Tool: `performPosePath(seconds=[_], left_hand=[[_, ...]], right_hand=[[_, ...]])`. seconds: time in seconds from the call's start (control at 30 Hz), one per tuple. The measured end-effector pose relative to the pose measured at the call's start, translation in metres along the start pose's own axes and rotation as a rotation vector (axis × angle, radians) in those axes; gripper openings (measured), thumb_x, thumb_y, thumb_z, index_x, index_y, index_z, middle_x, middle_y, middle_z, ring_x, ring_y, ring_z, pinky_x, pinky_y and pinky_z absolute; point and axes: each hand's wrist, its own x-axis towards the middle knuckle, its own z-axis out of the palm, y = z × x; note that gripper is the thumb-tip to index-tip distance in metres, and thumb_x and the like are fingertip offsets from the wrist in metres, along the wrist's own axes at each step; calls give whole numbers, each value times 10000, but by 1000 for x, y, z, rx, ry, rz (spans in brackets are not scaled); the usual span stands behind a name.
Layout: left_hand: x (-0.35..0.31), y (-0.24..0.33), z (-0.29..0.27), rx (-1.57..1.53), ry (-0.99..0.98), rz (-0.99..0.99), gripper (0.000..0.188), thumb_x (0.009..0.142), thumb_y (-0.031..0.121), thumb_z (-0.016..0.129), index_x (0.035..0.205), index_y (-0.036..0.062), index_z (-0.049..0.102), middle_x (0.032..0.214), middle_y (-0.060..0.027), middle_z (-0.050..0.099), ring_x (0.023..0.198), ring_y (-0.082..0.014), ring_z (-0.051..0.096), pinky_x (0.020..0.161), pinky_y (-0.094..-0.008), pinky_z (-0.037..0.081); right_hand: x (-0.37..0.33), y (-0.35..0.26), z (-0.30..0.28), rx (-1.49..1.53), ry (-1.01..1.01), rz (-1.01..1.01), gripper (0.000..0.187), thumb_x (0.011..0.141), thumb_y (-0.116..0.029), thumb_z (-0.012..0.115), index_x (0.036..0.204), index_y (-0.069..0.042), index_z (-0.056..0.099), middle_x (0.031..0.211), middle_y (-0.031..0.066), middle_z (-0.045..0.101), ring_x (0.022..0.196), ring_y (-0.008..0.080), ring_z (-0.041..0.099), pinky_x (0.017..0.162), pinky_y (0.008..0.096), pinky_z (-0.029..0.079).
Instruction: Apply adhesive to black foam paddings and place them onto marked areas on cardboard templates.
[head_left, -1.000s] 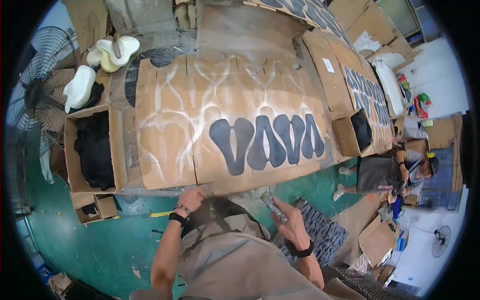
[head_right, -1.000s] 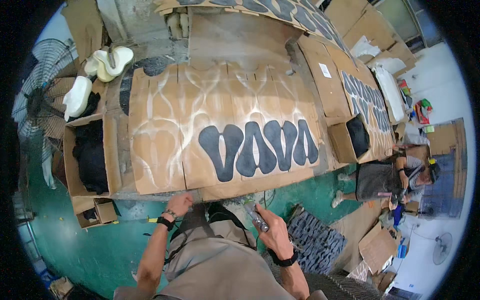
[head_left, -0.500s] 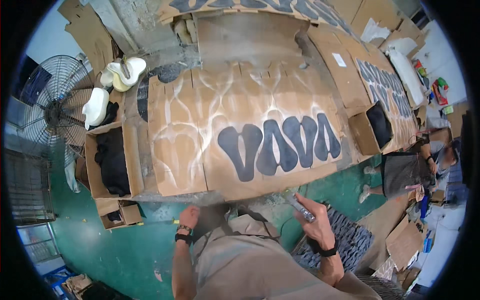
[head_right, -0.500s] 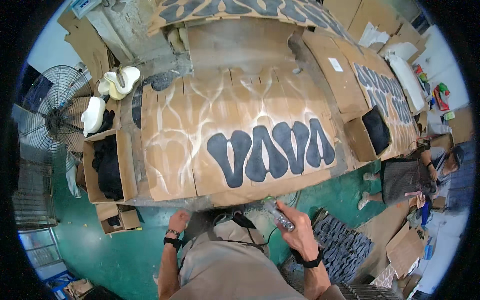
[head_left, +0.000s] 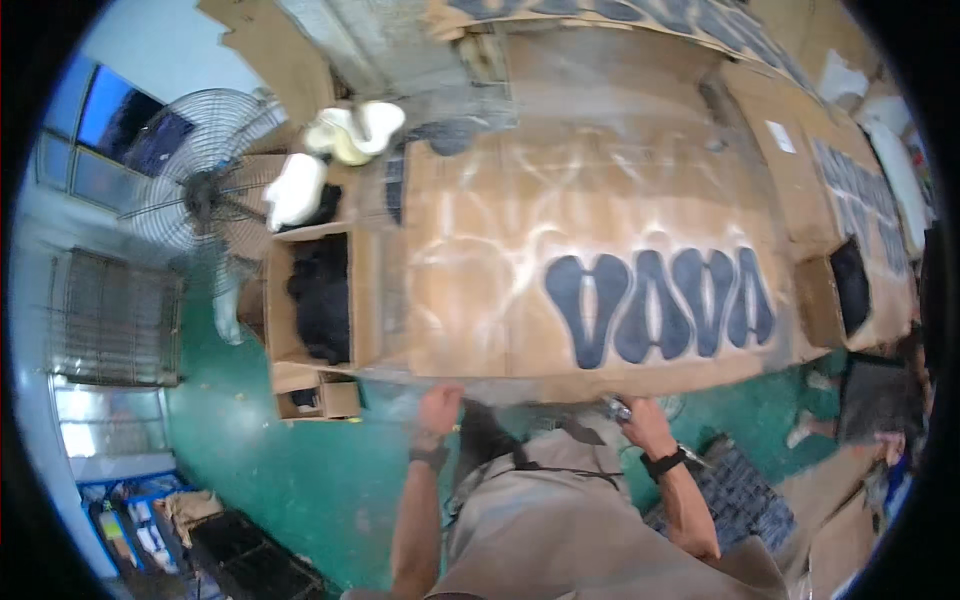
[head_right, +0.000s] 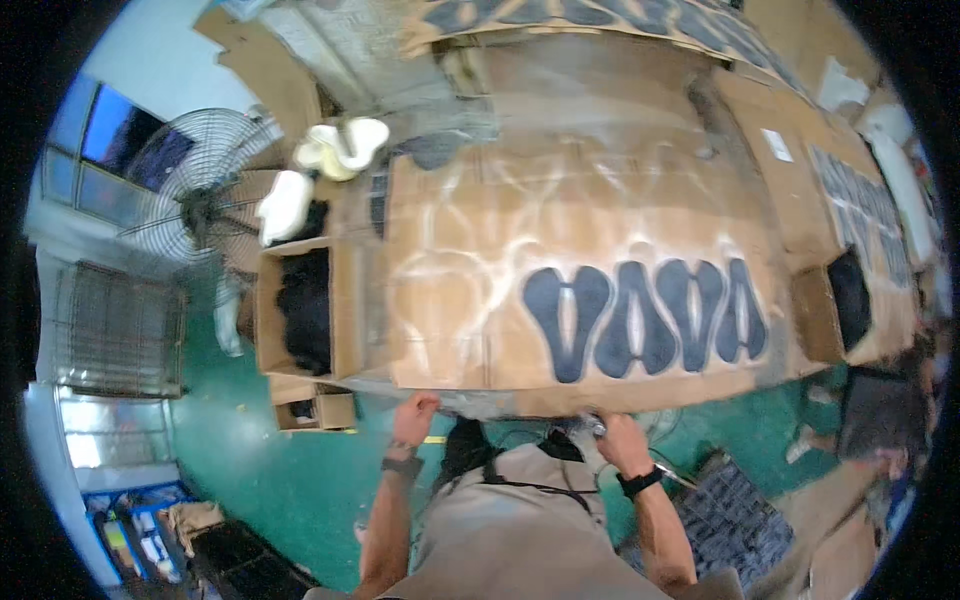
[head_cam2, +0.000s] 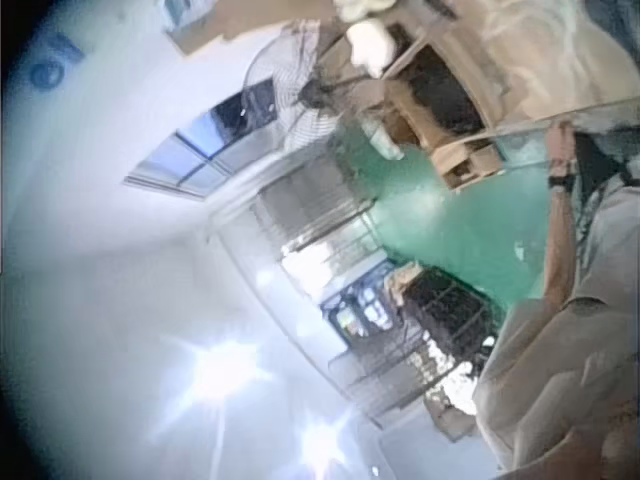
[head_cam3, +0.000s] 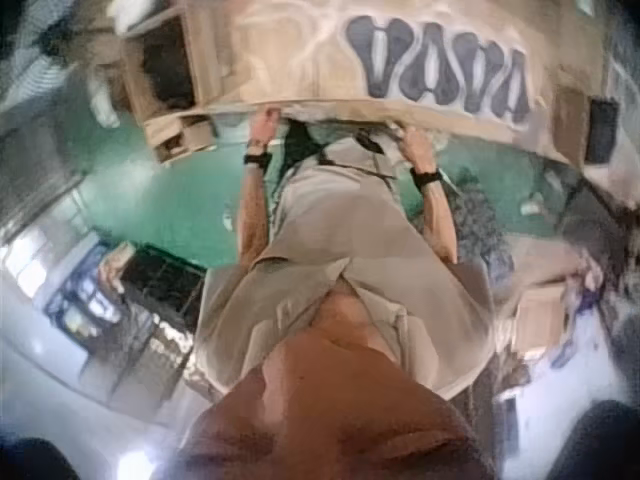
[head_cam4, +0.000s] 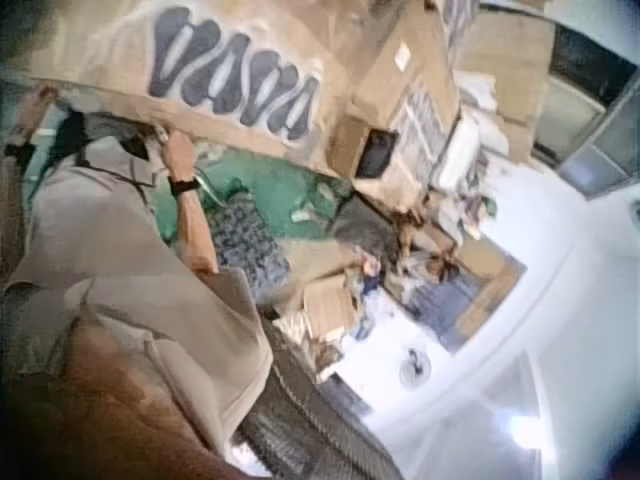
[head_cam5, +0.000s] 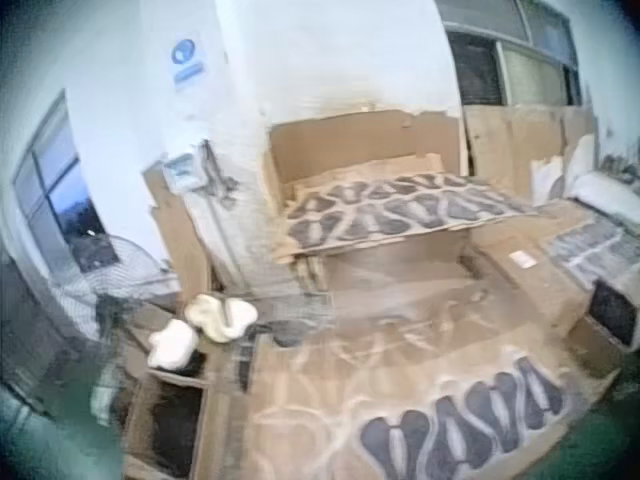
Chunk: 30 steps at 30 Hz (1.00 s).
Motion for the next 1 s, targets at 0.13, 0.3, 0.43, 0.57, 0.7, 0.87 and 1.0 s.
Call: performPosePath(seconds=[0.13, 0.3, 0.43, 0.57, 0.7, 0.87, 1.0], left_hand=[[59, 17, -77, 74, 264, 91, 117, 923, 66, 665, 1010, 34, 736, 909, -123, 757, 826, -237, 723, 769, -365, 562], [125, -7, -164, 153, 704, 64, 249, 800, 49, 747, 1046, 83, 745, 1004, -139, 713, 963, -381, 684, 840, -462, 561], [167, -34, -193, 563, 591, 123, 353, 767, 107, 806, 1111, 88, 725, 1127, -115, 652, 1060, -344, 641, 874, -443, 559], [186, -24, -189, 746, 432, 18, 412, 761, 199, 848, 1142, 113, 719, 1148, -95, 568, 1065, -323, 618, 881, -419, 573], [201, -24, -190, 838, 351, -40, 333, 780, 220, 844, 1095, 155, 761, 1116, -96, 595, 1073, -311, 636, 830, -458, 600], [202, -50, -201, 681, 467, -107, 126, 795, 230, 824, 909, 176, 816, 994, -98, 660, 1012, -317, 670, 817, -460, 585], [198, -45, -206, 528, 563, -1, 81, 841, 166, 764, 861, 88, 769, 926, -153, 675, 975, -357, 649, 840, -477, 535]], right_hand=[[4, -7, 37, -37, 130, 6, 451, 709, -35, 670, 1159, -12, 648, 971, 300, 701, 948, 489, 673, 814, 572, 550], [1, -11, 60, -69, 211, 43, 494, 680, -19, 675, 1173, 10, 642, 954, 289, 703, 941, 495, 676, 787, 552, 558], [3, -17, 54, -92, 134, 113, 537, 678, -35, 694, 1212, -11, 646, 982, 285, 711, 953, 478, 687, 790, 551, 562], [3, -6, 54, -98, 168, 46, 574, 671, -57, 704, 1242, -33, 651, 978, 279, 718, 925, 480, 692, 790, 551, 564], [4, -16, 51, -109, 115, 114, 547, 669, -69, 702, 1213, -33, 651, 968, 278, 720, 919, 489, 689, 793, 554, 566], [1, -43, 39, -56, 86, 161, 445, 722, -9, 640, 1165, -34, 678, 1060, 285, 711, 1026, 486, 668, 862, 551, 540], [3, -18, 48, -98, 191, 34, 523, 676, -34, 669, 1199, -13, 652, 998, 284, 717, 940, 487, 685, 819, 548, 565]])
